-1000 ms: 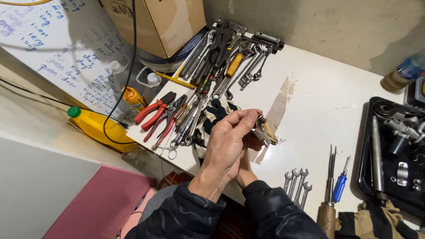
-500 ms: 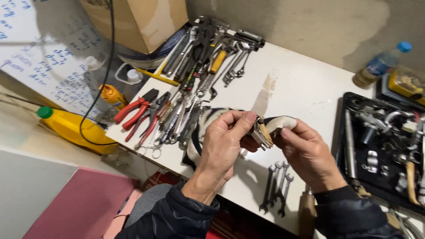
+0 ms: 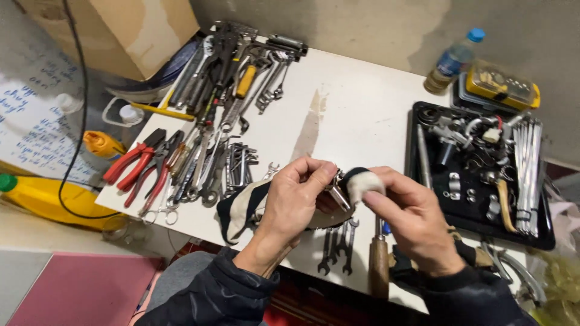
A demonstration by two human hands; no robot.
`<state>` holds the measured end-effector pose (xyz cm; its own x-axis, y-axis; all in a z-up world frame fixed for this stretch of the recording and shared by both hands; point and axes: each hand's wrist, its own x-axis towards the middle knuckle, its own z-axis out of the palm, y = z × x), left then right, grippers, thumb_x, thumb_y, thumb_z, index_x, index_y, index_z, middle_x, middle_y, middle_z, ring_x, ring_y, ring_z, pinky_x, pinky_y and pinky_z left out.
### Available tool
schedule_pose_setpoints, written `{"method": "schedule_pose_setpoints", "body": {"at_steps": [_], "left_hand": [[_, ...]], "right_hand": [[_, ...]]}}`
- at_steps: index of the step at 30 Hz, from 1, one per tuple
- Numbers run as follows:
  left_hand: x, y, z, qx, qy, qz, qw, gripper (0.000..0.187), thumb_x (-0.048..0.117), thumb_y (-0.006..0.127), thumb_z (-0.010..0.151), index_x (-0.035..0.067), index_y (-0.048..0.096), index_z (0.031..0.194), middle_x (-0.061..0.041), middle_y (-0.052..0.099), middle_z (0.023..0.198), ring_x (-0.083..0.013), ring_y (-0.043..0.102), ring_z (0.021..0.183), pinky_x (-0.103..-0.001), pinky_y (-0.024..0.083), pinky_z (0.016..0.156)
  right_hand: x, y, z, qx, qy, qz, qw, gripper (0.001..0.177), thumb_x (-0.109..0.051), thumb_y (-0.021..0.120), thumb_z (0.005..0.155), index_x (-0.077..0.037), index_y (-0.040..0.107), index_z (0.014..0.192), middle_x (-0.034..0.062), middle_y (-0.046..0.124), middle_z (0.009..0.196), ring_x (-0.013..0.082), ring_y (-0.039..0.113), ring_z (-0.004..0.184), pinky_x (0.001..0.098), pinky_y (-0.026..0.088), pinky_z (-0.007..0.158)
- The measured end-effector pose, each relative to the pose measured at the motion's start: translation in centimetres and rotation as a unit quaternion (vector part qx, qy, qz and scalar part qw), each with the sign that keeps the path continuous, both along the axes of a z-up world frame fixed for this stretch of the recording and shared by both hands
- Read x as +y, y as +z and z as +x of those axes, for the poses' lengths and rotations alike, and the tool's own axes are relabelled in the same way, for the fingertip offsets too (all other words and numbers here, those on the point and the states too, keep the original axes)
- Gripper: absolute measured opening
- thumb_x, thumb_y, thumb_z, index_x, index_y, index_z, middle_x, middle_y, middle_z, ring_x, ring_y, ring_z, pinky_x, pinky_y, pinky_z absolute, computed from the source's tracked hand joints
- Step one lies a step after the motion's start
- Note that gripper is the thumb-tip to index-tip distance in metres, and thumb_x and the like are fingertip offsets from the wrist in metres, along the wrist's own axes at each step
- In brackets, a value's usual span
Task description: The person holds a small mechanical part with a wooden handle and cleans it using a cloth. They rotate the part to wipe different sides and then place it into a black tray filled with other tools and parts.
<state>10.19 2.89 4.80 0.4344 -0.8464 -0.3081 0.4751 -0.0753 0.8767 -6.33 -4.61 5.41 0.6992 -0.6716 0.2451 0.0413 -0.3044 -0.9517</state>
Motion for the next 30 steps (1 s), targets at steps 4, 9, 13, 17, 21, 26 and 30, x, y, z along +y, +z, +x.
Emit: {"method": "schedule_pose_setpoints", "body": {"at_steps": [4,9,13,17,21,26,30], "left_hand": [[-0.3,-0.9,-1.1,-0.052,-0.032,0.004,0.998,0.019,0.022,0.069,0.094,0.003,0.07,0.091,-0.011,0.071,0.067,-0.0181,0.066,0.058,-0.03,0.058,0.06],[-0.9,-1.9,-2.1,-0.083,-0.038,-0.017,0.996,0.017,0.021,0.07,0.094,0.004,0.073,0.091,-0.007,0.07,0.072,-0.0145,0.063,0.059,-0.026,0.056,0.055],[-0.9,-2.7,-2.5,-0.075,-0.052,-0.033,0.995,0.017,0.02,0.071,0.093,0.003,0.073,0.091,-0.007,0.07,0.075,-0.0157,0.064,0.062,-0.028,0.057,0.057],[-0.7,-2.5,-2.8,-0.117,-0.084,-0.02,0.989,0.014,0.019,0.068,0.095,0.007,0.07,0.089,-0.003,0.071,0.079,-0.0134,0.066,0.067,-0.028,0.059,0.061],[-0.8,-2.3,-3.0,-0.106,-0.12,0.0,0.987,0.016,0.017,0.063,0.099,0.005,0.064,0.089,-0.009,0.067,0.079,-0.0173,0.064,0.064,-0.032,0.059,0.052],[-0.9,-3.1,-2.9,-0.105,-0.122,-0.023,0.987,0.014,0.015,0.063,0.097,0.007,0.061,0.086,-0.006,0.062,0.082,-0.0173,0.062,0.072,-0.036,0.062,0.062],[-0.9,-2.2,-2.9,-0.128,-0.127,-0.049,0.982,0.011,0.012,0.064,0.097,0.007,0.065,0.088,-0.007,0.069,0.077,-0.0166,0.066,0.065,-0.031,0.062,0.06]], "right_hand": [[0.4,-3.2,0.1,-0.006,-0.122,0.064,0.99,0.012,-0.004,0.071,0.09,-0.001,0.07,0.102,0.0046,0.07,0.091,0.0106,0.063,0.084,0.0233,0.052,0.079],[0.7,-3.4,0.0,0.011,-0.185,0.056,0.981,0.022,-0.007,0.076,0.086,-0.002,0.072,0.107,0.005,0.073,0.095,0.0114,0.065,0.085,0.0233,0.055,0.08],[1.2,-2.9,-0.3,0.004,-0.197,0.05,0.979,0.018,-0.006,0.072,0.089,0.0,0.073,0.106,0.0067,0.075,0.094,0.0123,0.067,0.082,0.0232,0.056,0.075],[1.2,-2.6,-0.3,0.006,-0.25,0.164,0.954,0.005,-0.002,0.074,0.086,0.0,0.073,0.091,0.0069,0.073,0.082,0.0129,0.064,0.073,0.0256,0.053,0.069],[1.5,-1.4,-0.9,0.104,-0.218,-0.028,0.97,0.007,-0.007,0.073,0.083,-0.006,0.075,0.09,0.0037,0.075,0.084,0.012,0.067,0.075,0.0238,0.058,0.069],[0.5,-2.3,-1.7,0.108,-0.153,-0.222,0.957,0.007,-0.005,0.065,0.082,-0.005,0.067,0.088,0.0059,0.071,0.086,0.0177,0.067,0.078,0.0287,0.056,0.073],[0.2,-1.4,-1.2,0.099,-0.21,0.138,0.963,0.008,-0.008,0.071,0.086,-0.005,0.07,0.078,0.0033,0.067,0.073,0.0116,0.055,0.066,0.0278,0.046,0.064]]}}
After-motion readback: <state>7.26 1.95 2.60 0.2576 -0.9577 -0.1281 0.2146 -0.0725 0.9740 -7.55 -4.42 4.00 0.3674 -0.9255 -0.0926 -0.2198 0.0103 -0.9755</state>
